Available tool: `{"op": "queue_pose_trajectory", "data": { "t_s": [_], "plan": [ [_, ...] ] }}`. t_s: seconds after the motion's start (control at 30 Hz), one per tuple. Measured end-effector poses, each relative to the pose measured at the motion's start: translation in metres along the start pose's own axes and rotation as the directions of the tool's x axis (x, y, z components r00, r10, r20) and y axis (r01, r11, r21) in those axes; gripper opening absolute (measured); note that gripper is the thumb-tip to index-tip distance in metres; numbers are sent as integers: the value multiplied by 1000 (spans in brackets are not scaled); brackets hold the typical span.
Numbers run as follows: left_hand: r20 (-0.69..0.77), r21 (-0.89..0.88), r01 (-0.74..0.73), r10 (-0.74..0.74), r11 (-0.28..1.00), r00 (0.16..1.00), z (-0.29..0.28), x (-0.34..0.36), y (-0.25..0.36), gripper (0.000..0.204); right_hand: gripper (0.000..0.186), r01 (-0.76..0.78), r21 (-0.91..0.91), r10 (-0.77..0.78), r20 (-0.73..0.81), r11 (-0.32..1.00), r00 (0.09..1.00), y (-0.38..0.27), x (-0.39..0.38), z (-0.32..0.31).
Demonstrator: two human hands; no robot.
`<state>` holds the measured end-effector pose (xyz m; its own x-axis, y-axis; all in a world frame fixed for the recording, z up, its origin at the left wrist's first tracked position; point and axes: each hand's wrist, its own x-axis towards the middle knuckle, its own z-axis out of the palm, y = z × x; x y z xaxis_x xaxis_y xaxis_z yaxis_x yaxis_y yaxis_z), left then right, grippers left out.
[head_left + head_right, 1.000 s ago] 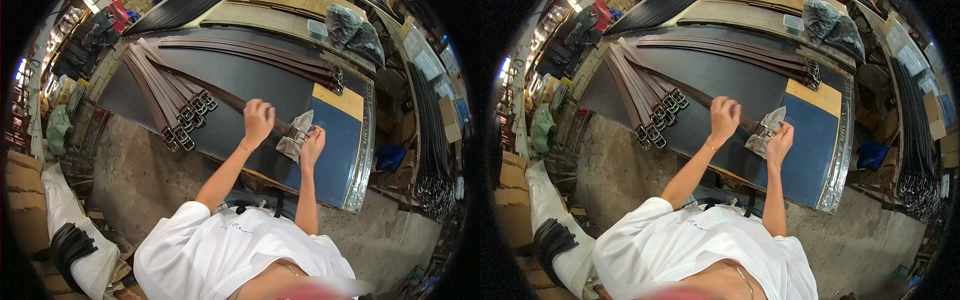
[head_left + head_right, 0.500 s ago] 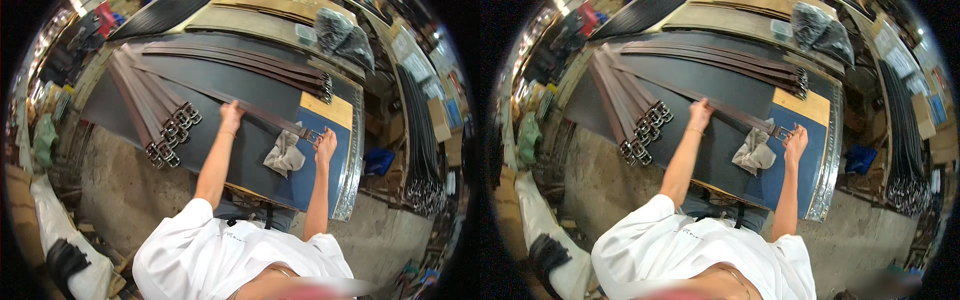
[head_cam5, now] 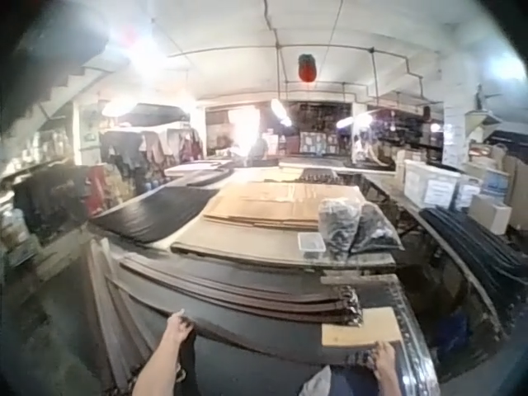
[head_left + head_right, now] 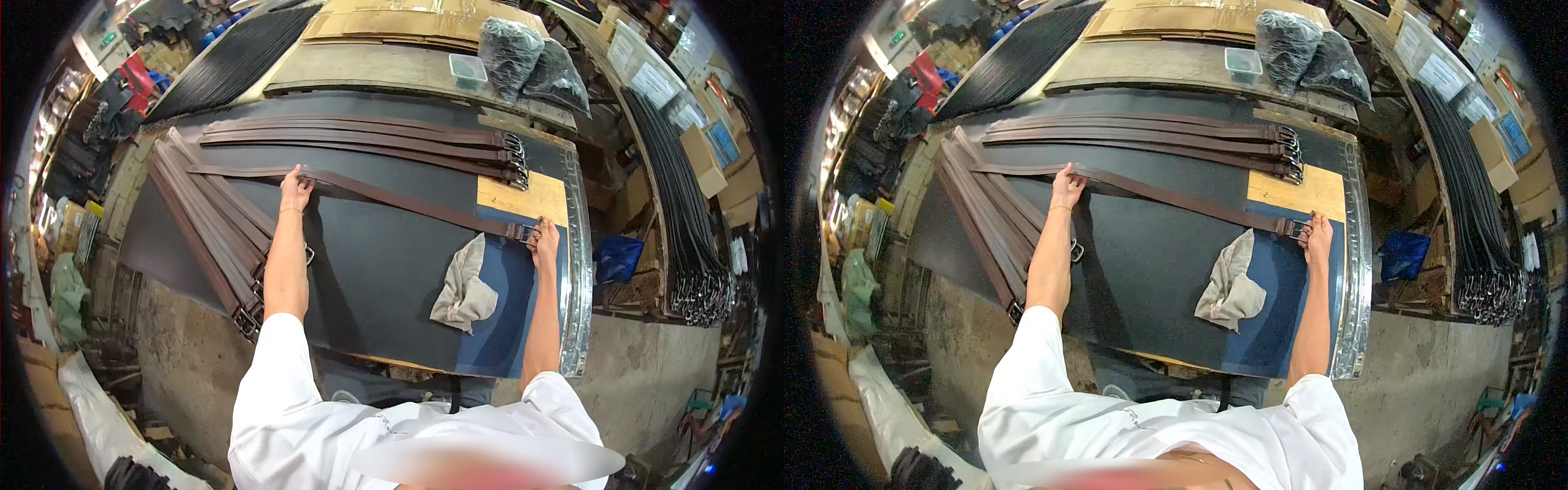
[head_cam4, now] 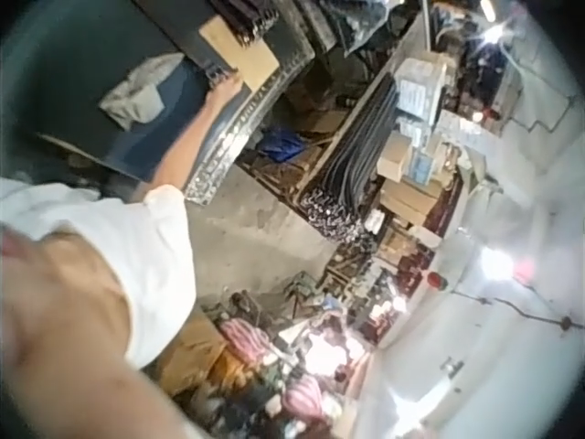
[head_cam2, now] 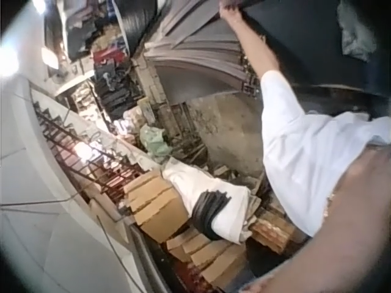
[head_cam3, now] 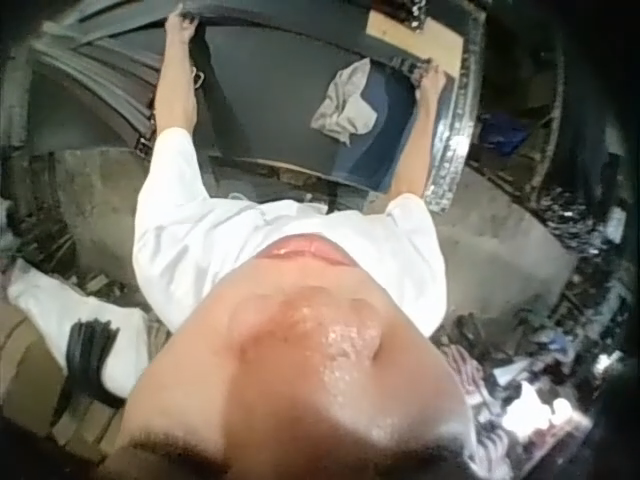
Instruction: The worker is applying a finish or dye to the edges of leather belts using a small applicator and wiping them down with a cloth.
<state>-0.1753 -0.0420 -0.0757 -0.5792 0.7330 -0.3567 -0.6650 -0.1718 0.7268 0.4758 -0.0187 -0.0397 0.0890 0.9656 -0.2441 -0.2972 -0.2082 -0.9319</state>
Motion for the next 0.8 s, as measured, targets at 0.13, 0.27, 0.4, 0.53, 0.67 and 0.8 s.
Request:
{"op": "queue_pose_trajectory", "data": {
  "t_s": [0.13, 0.27, 0.4, 0.53, 0.67, 0.8],
  "plan": [
    [-2, -147, 73, -74, 986, 997, 5, 43, -23, 30, 23, 14, -85, -17, -44, 996, 999, -26, 9, -15],
    [-9, -136, -152, 152, 979, 988, -48, 103, 56, 38, 25, 93, -140, -111, -129, 986, 985, -68, 38, -68],
    [-78, 43, -327, 330, 944, 941, -49, 107, 159, 26, 22, 142, -46, -148, -189, 989, 971, -105, 21, -176],
    [19, 608, -254, 306, 752, 952, -40, 62, 211, 17, 16, 132, 22, -126, -177, 991, 976, -117, 11, -197],
    [139, 548, -406, 399, 731, 906, 9, 46, 237, 25, 17, 105, -3, -105, -114, 994, 988, -129, 28, -174],
    [93, 438, -454, 463, 776, 881, 36, 94, 327, 23, 16, 196, 110, -191, -55, 974, 980, -142, 75, -132]
  ]
}}
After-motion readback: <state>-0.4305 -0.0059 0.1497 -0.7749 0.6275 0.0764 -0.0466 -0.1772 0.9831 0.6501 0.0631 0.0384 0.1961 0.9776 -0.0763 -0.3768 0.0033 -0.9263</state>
